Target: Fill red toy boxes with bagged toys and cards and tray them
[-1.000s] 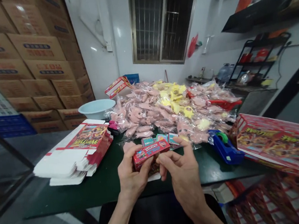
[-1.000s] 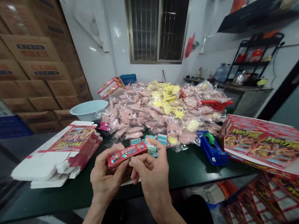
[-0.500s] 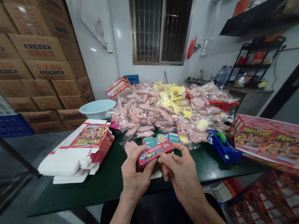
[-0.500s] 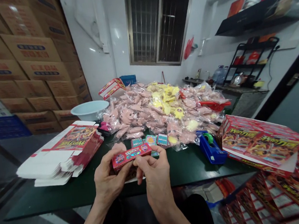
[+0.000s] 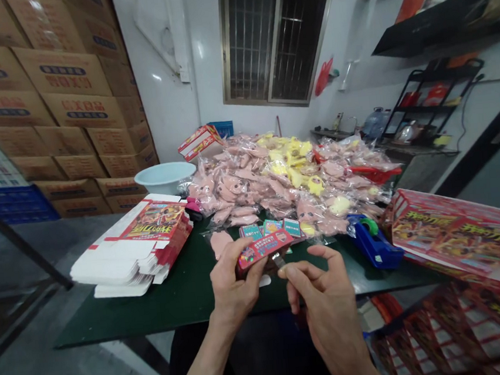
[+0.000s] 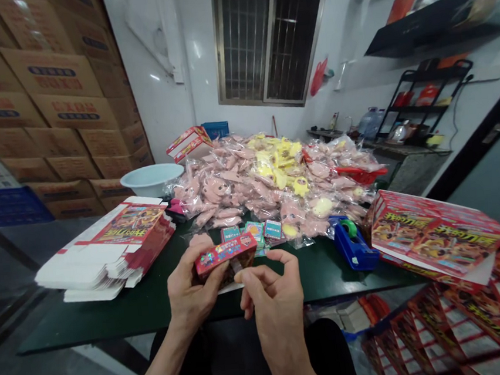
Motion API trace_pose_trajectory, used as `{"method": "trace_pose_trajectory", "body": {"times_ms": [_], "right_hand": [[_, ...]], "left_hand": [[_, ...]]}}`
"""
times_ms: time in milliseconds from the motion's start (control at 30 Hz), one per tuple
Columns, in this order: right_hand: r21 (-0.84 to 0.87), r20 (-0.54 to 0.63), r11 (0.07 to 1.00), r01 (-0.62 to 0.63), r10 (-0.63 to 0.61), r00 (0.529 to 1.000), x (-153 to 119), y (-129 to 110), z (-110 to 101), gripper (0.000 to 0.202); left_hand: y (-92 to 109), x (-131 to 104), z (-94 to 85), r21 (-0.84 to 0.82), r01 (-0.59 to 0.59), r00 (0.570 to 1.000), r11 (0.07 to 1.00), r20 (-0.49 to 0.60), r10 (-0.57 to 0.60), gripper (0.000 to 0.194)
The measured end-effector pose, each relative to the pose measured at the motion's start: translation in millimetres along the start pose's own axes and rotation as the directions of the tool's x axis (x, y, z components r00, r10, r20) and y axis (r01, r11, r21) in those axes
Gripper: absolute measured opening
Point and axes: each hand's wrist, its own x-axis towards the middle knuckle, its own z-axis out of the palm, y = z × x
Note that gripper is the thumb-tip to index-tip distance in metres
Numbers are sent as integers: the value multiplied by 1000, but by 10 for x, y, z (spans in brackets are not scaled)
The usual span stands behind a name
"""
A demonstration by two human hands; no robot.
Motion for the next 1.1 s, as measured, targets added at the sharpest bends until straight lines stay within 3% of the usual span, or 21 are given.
{"method": "trace_pose_trajectory", "body": {"times_ms": [133, 300, 567, 767, 933, 1100], "right_hand": [[20, -6, 999, 26, -25, 1000, -4, -28, -8, 42], [145, 52, 989, -28, 21, 998, 113, 35, 82, 42], [193, 81, 977, -96, 82, 993, 165, 99, 118, 43], [146, 109, 984, -98, 83, 991, 170, 85, 113, 42], [50, 114, 996, -80, 74, 991, 197, 93, 124, 43], [-61, 27, 997, -42, 44, 999, 222, 195, 151, 48]], "left_hand": [[-12, 31, 27, 15, -22, 999, 1000, -24, 23, 37], [22, -2, -2, 33, 8, 1000, 999, 5, -8, 35], [55, 41, -26, -24, -86, 993, 996, 73, 88, 36], [59, 131, -122, -21, -165, 956, 986, 242, 165, 33], [65, 178, -174, -45, -117, 941, 992, 315, 125, 34], [68, 188, -225, -91, -54, 940, 994, 333, 82, 35]]}}
